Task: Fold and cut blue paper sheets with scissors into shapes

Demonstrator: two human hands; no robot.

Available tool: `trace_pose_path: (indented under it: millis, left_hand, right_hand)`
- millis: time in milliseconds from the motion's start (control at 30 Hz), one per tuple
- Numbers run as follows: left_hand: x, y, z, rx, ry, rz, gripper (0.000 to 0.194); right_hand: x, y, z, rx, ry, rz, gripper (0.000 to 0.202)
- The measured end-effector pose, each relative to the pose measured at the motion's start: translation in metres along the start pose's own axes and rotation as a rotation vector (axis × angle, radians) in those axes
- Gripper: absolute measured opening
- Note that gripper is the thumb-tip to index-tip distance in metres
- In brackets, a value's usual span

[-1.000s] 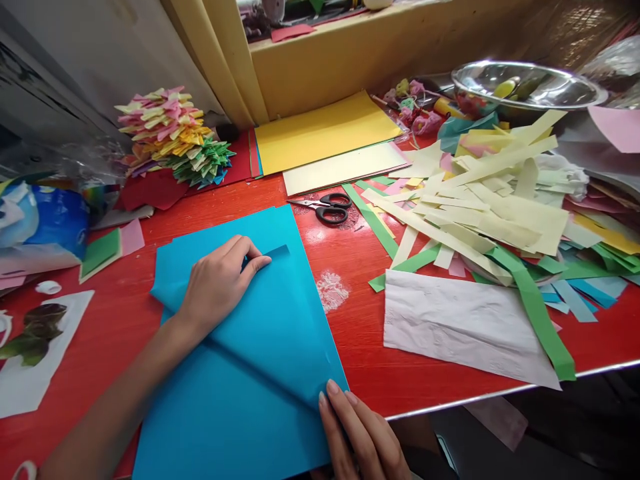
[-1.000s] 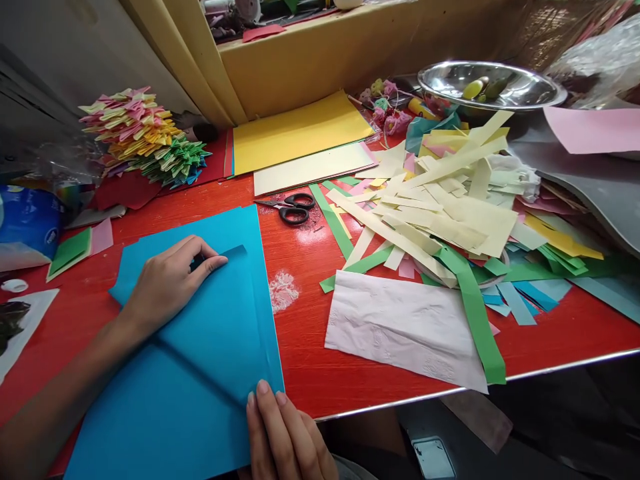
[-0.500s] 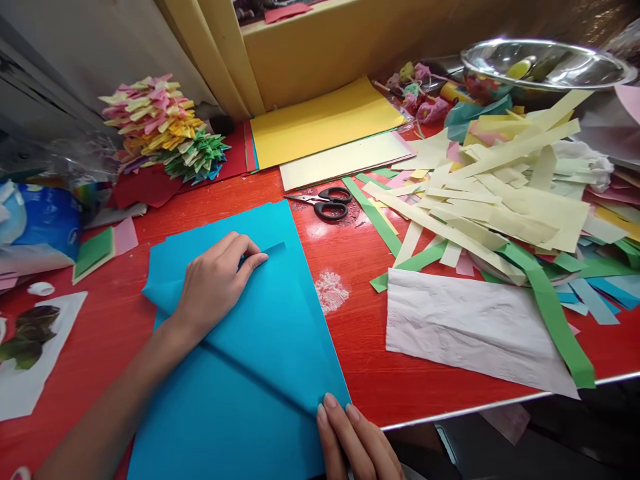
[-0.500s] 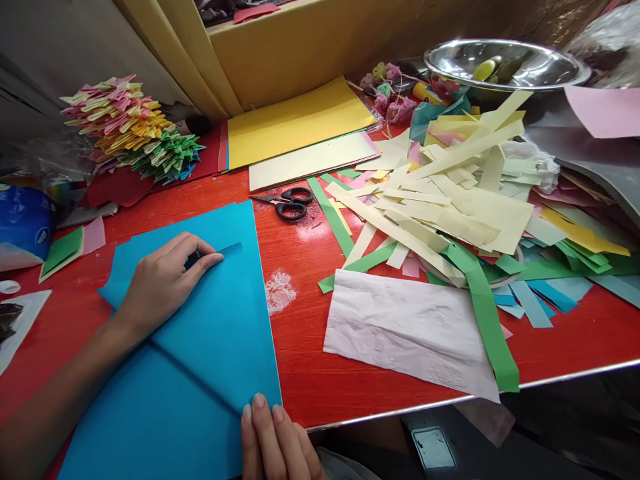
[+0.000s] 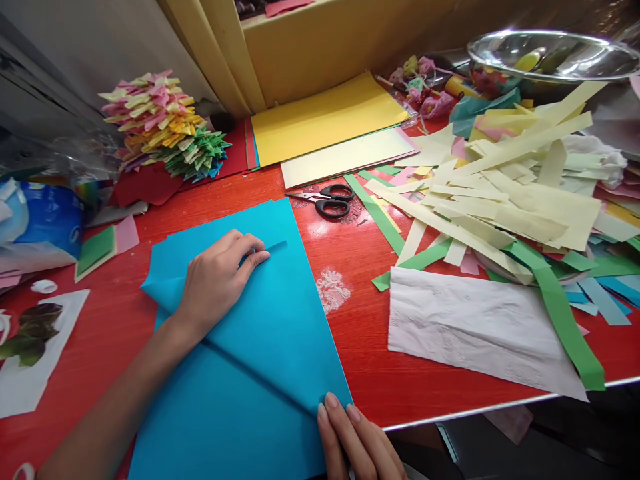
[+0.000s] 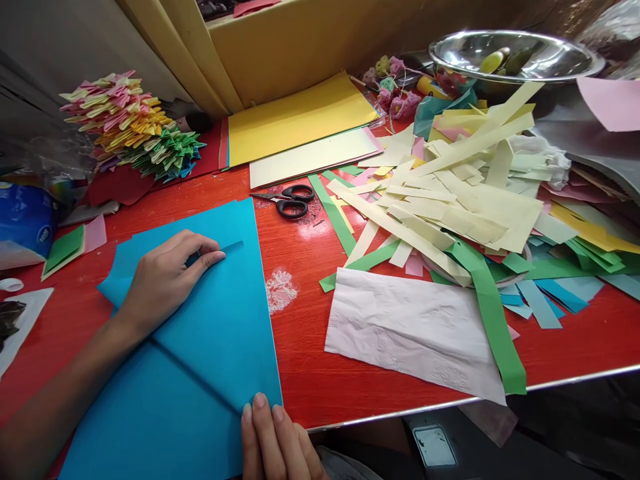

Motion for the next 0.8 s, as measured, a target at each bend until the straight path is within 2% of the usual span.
trace_pose_path:
  millis: [333, 567, 700, 800]
  left_hand:
    - [0.001, 0.000, 0.002, -0.028, -0.039, 0.012, 0.020]
    - [0.000, 0.000, 0.003, -0.050, -0.013, 0.026, 0.020]
    - [-0.008, -0.002, -0.001, -0.152, 0.135, 0.161, 0.025]
    - [-0.016, -0.006, 0.001, -0.120, 0.197, 0.318, 0.029]
  right_hand:
    - [-0.002, -0.004, 0.001, 0.012, -0.021, -0.078, 0.031]
    - [-0.002, -0.004, 0.001, 0.013, -0.006, -0.070, 0.035]
    - [-0.001, -0.004, 0.001, 0.002, -0.017, -0.080, 0.035]
    - [-0.001, -0.005, 0.000, 0.018, -0.026, -0.086, 0.034]
Point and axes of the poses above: each hand's wrist, its own y-axis towards the middle knuckle, its own z-axis out of the palm, x = y × z, the point moved 5 cm from there along y, towards the middle knuckle, and after that the axes turned 13 degrees about y, right-handed, at the moved point
